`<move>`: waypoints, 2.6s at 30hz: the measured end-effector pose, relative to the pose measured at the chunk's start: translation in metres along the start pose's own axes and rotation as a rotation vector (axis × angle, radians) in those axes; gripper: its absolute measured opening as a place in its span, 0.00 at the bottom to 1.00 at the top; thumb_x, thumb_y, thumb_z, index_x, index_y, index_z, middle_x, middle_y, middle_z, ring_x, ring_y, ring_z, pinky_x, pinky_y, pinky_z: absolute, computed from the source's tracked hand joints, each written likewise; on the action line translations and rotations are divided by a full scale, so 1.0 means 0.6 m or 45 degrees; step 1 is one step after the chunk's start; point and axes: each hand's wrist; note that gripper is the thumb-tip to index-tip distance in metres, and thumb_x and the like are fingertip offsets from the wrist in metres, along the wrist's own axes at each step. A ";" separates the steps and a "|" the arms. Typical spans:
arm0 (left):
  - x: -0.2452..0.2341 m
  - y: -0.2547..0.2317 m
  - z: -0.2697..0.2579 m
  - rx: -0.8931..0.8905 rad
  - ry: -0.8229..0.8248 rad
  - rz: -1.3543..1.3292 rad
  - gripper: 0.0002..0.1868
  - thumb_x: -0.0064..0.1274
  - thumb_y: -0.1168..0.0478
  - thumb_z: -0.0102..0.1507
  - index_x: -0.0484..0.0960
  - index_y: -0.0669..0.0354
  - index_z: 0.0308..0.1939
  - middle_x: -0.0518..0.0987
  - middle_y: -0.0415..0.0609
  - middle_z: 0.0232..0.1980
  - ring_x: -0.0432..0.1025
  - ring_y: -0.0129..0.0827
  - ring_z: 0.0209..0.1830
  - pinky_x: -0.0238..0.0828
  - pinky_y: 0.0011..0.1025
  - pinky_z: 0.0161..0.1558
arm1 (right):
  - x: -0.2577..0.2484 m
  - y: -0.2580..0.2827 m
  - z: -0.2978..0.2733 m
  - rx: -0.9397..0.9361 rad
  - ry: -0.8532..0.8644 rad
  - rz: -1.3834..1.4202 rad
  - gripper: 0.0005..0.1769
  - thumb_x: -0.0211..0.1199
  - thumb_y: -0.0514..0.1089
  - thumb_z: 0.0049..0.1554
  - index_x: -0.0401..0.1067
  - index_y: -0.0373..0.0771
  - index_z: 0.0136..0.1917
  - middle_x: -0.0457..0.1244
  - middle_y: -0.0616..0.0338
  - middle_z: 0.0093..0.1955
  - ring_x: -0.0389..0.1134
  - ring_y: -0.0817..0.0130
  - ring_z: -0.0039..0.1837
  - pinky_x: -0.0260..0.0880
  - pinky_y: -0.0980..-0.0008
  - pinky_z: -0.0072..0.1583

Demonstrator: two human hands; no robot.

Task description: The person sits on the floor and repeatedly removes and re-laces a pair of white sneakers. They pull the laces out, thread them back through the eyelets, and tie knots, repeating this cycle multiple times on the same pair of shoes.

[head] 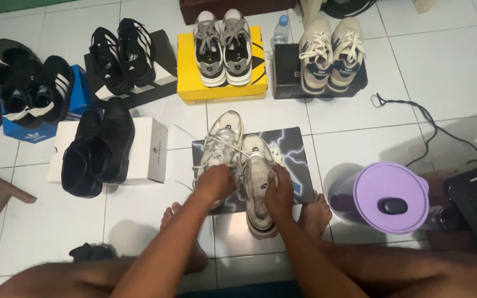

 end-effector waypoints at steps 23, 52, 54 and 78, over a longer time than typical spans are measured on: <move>-0.306 0.069 0.020 0.075 -0.032 0.778 0.12 0.58 0.58 0.59 0.90 0.62 0.38 0.85 0.62 0.44 0.80 0.53 0.46 0.77 0.45 0.50 | 0.002 -0.007 0.001 -0.030 0.050 0.030 0.16 0.58 0.43 0.63 0.71 0.37 0.63 0.64 0.46 0.63 0.65 0.48 0.66 0.64 0.57 0.66; -0.465 0.162 -0.386 0.656 -0.896 -0.455 0.13 0.59 0.59 0.65 0.86 0.53 0.53 0.87 0.49 0.51 0.83 0.33 0.51 0.81 0.30 0.47 | -0.011 0.028 0.008 0.126 -0.016 -0.144 0.19 0.72 0.46 0.51 0.77 0.37 0.54 0.68 0.50 0.52 0.72 0.56 0.51 0.72 0.61 0.54; -0.436 0.124 -0.361 0.914 -0.687 -0.697 0.13 0.59 0.60 0.65 0.86 0.54 0.54 0.87 0.48 0.51 0.83 0.32 0.52 0.81 0.28 0.47 | -0.010 0.026 0.019 0.114 0.005 -0.244 0.19 0.72 0.47 0.50 0.77 0.38 0.53 0.69 0.51 0.52 0.72 0.56 0.50 0.71 0.61 0.53; -0.273 0.023 -0.026 0.614 -1.796 -1.214 0.15 0.52 0.56 0.75 0.85 0.63 0.58 0.86 0.46 0.42 0.78 0.28 0.42 0.76 0.26 0.48 | 0.000 -0.114 0.049 -0.278 -0.067 -0.237 0.13 0.72 0.48 0.53 0.78 0.37 0.46 0.71 0.48 0.45 0.71 0.52 0.49 0.70 0.59 0.52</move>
Point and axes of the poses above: each hand's wrist, its own z-axis towards the middle knuckle, its own x-axis out of the palm, y = z × x
